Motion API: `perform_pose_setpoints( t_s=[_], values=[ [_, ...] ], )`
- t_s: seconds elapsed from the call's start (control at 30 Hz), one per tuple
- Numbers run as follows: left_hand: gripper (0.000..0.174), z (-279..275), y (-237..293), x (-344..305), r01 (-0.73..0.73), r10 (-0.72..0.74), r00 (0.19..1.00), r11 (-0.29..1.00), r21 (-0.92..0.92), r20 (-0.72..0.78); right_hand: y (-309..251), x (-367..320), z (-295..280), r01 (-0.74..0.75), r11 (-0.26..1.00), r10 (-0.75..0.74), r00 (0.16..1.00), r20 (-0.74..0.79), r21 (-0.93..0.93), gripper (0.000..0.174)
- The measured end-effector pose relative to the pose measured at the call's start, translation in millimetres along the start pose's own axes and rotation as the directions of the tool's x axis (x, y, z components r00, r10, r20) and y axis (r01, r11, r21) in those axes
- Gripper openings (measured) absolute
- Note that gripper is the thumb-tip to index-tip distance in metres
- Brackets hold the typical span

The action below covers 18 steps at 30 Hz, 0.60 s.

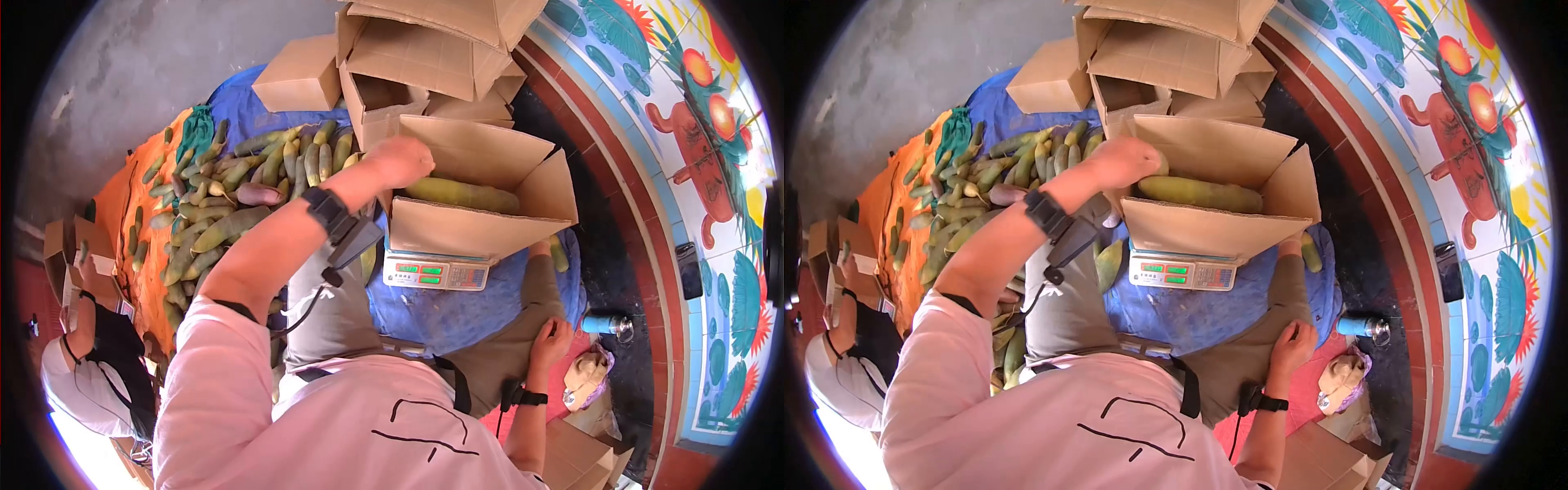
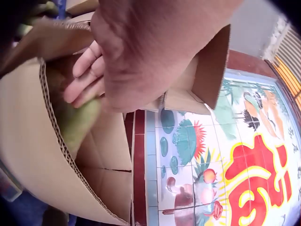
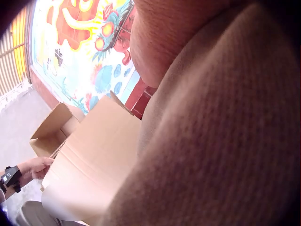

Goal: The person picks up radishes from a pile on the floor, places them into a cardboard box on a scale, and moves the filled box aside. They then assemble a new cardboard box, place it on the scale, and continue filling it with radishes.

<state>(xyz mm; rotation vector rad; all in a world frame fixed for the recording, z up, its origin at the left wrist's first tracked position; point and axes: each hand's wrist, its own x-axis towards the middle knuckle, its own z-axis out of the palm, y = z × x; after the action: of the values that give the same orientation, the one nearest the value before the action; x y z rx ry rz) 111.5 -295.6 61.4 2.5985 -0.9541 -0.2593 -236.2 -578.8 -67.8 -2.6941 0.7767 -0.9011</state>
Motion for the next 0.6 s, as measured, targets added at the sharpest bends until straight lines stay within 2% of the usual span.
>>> perform_pose_setpoints(
  t_s=[0.03,0.1,0.13,0.2,0.23,0.3,0.43,0.47,0.53,0.6],
  values=[
    [0.026,-7,-2,-11,0.004,-0.004,1.0,1.0,-0.002,0.004,-1,0,1,0.002,1.0,-0.002,1.0,-0.007,-0.007,0.004],
    [0.024,-18,-13,-38,-0.026,-0.01,0.985,0.978,-0.208,-0.17,-1,-2,1,-0.008,1.0,0.008,1.0,0.005,-0.015,0.004],
    [0.024,-18,-22,-50,-0.02,-0.015,0.986,0.977,-0.212,-0.166,0,-3,1,-0.016,1.0,0.016,1.0,0.01,-0.025,0.004],
    [0.021,-17,-41,-75,-0.019,-0.099,0.956,0.918,-0.396,-0.275,6,-4,4,0.017,0.998,-0.017,1.0,0.003,-0.056,0.004],
    [0.021,-17,-47,-86,-0.012,-0.105,0.958,0.915,-0.403,-0.267,8,-6,3,0.045,0.995,-0.046,0.999,-0.007,-0.085,0.004],
    [0.023,-15,-57,-107,-0.029,-0.12,0.908,0.938,-0.347,-0.402,4,-5,0,0.022,0.994,-0.021,1.0,0.011,-0.106,0.004],
    [0.026,6,-75,-131,0.08,-0.249,0.867,0.925,-0.373,-0.432,6,-4,1,0.004,0.995,0.002,0.999,0.05,-0.101,0.004],
    [0.026,8,-77,-134,0.088,-0.257,0.871,0.92,-0.382,-0.419,6,-3,2,0.004,0.994,0.003,0.998,0.064,-0.111,0.004],
    [0.026,9,-82,-137,0.088,-0.265,0.822,0.934,-0.347,-0.504,5,-3,5,0.001,0.993,0.007,0.998,0.06,-0.117,0.004],
    [0.027,9,-84,-139,0.112,-0.286,0.828,0.927,-0.358,-0.482,1,-1,4,0.017,0.993,-0.009,0.998,0.067,-0.119,0.005]
  ],
)
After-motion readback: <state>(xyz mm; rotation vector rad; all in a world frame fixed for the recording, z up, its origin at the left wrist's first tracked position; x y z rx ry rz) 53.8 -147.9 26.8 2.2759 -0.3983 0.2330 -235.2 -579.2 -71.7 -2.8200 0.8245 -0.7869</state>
